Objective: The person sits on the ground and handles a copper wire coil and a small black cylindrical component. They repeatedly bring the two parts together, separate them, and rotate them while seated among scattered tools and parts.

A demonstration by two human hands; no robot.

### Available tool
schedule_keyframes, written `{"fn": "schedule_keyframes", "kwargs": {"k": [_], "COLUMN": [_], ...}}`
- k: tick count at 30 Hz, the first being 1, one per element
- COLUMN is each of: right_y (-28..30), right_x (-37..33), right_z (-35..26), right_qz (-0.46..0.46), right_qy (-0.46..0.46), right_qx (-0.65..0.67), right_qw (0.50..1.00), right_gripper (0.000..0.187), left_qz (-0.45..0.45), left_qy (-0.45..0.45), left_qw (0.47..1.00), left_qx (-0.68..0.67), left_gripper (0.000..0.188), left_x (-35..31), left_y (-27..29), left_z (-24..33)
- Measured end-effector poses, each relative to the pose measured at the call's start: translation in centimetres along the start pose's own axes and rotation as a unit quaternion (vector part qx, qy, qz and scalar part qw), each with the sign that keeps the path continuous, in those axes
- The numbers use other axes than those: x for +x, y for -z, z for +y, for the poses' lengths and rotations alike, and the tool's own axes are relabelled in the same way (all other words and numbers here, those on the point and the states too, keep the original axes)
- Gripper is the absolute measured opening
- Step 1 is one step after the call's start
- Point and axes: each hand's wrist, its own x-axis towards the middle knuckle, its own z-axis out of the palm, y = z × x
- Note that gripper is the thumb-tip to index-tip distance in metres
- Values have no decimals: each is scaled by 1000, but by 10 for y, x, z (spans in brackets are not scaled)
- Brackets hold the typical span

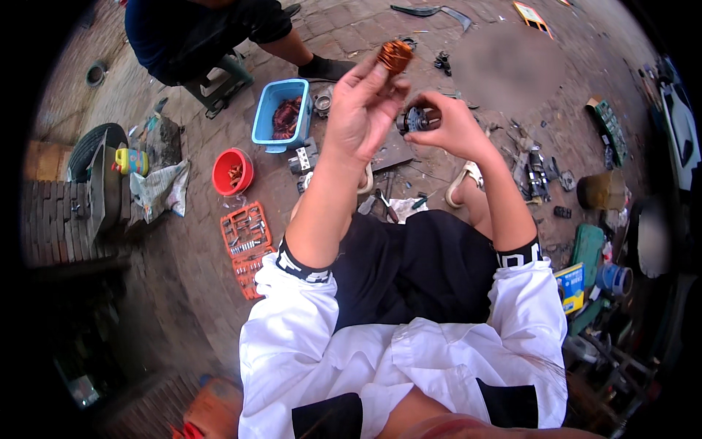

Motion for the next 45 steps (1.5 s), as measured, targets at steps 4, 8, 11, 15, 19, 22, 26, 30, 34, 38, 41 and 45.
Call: {"fn": "schedule_keyframes", "kwargs": {"k": [4, 8, 11, 15, 19, 22, 26, 30, 34, 38, 41, 45], "right_y": [6, 15, 15, 9, 2, 0, -12, -18, -20, -19, -6, 0], "right_x": [4, 2, 3, 2, 1, 1, 4, 5, 2, 5, 12, 11], "right_z": [0, 9, 10, 7, 5, -3, -6, -12, -15, 0, 18, 20], "right_qz": [58, 76, 79, 98, 111, 105, 82, 89, 96, 143, 166, 207], "right_qy": [-50, -83, -82, -5, 107, 179, 240, 293, 214, 8, -24, -68], "right_qx": [94, 159, 160, 126, -27, -137, -165, -203, -124, 127, 234, 327], "right_qw": [993, 981, 980, 987, 988, 969, 953, 930, 964, 982, 958, 920], "right_gripper": [53, 47, 44, 44, 41, 44, 42, 42, 40, 44, 51, 41], "left_qz": [-14, -4, -4, -6, 8, 8, -5, -5, -30, -47, -55, -47], "left_qy": [36, 34, 9, -1, -24, -42, -73, -76, -54, -22, -19, -11], "left_qw": [999, 999, 1000, 1000, 998, 996, 991, 986, 988, 993, 994, 996], "left_qx": [4, 10, -5, -30, -54, -74, -113, -151, -144, -102, -88, -70], "left_gripper": [26, 23, 23, 25, 25, 25, 24, 22, 24, 26, 27, 26], "left_x": [-9, -8, -6, -5, -6, -4, -2, 1, 0, -9, -9, -11], "left_y": [-13, -14, -13, -14, -20, -21, -17, -10, -13, -26, -23, -21], "left_z": [-10, -2, 2, -1, 2, 5, 15, 19, 15, 10, 10, 8]}}
